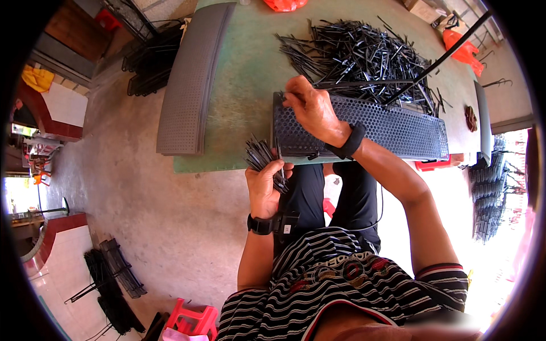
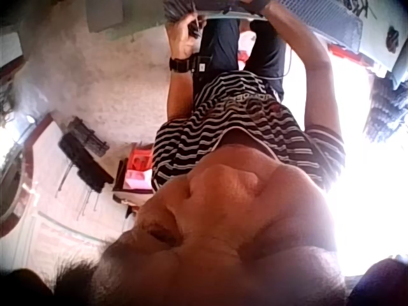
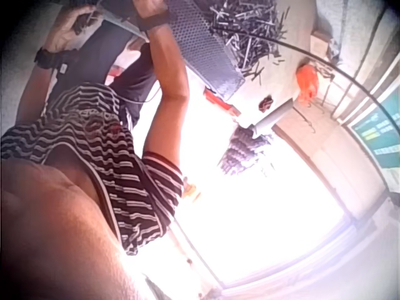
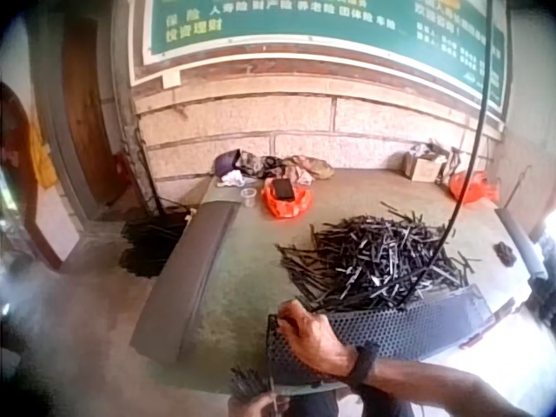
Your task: The person picks up black cable ties from a pile on a table and inserts them into small holes in a perforated metal plate while sitting on a stool.
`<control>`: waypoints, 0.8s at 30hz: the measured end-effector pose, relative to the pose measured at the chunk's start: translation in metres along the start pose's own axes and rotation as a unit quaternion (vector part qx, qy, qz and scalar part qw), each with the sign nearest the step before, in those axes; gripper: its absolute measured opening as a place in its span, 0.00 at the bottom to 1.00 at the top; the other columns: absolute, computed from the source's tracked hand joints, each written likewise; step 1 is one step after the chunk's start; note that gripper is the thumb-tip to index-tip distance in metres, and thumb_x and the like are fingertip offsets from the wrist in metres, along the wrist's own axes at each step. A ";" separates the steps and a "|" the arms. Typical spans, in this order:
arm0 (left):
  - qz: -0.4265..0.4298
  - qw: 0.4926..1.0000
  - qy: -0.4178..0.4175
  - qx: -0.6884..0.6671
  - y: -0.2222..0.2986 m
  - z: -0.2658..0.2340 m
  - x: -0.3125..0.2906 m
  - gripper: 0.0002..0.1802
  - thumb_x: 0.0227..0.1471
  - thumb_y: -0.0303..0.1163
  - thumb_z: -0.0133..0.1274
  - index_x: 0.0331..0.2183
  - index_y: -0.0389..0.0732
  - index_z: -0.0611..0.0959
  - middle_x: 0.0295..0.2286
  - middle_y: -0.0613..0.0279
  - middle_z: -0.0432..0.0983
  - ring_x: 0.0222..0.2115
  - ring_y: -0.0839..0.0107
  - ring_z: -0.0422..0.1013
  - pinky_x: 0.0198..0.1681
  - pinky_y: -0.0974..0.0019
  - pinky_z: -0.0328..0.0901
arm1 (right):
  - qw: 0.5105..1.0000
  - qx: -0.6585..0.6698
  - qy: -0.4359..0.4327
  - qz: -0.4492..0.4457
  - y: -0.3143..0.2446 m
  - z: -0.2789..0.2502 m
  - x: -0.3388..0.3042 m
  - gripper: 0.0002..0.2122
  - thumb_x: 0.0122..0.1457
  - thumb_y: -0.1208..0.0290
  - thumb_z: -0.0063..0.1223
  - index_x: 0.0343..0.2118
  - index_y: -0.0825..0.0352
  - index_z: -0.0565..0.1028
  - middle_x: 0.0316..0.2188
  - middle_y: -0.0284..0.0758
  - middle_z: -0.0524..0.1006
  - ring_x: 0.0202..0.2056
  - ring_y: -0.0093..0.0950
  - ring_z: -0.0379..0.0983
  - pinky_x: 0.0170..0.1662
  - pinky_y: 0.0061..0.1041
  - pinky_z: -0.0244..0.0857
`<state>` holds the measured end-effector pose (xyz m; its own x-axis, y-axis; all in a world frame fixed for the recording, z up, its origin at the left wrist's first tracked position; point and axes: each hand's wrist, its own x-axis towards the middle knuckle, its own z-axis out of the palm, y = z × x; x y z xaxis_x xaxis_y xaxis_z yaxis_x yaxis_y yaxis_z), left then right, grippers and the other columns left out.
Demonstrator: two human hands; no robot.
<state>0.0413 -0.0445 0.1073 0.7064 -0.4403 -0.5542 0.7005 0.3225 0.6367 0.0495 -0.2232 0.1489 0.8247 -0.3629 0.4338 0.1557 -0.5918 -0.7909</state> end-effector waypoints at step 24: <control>0.024 1.000 -0.018 0.008 -0.007 0.002 0.001 0.11 0.42 0.17 0.52 0.33 0.34 0.76 0.27 0.57 0.74 0.23 0.60 0.74 0.21 0.63 0.69 | 0.945 -0.052 -0.279 0.161 -0.017 -0.016 0.000 0.10 0.47 0.69 0.57 0.17 0.72 0.74 0.13 0.38 0.73 0.15 0.29 0.69 0.18 0.25 0.62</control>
<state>0.0364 -0.0492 0.1034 0.7350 -0.4544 -0.5032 0.6638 0.3305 0.6710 0.0386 -0.2250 0.1691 0.9830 -0.1180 -0.1405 -0.1833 -0.5936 -0.7836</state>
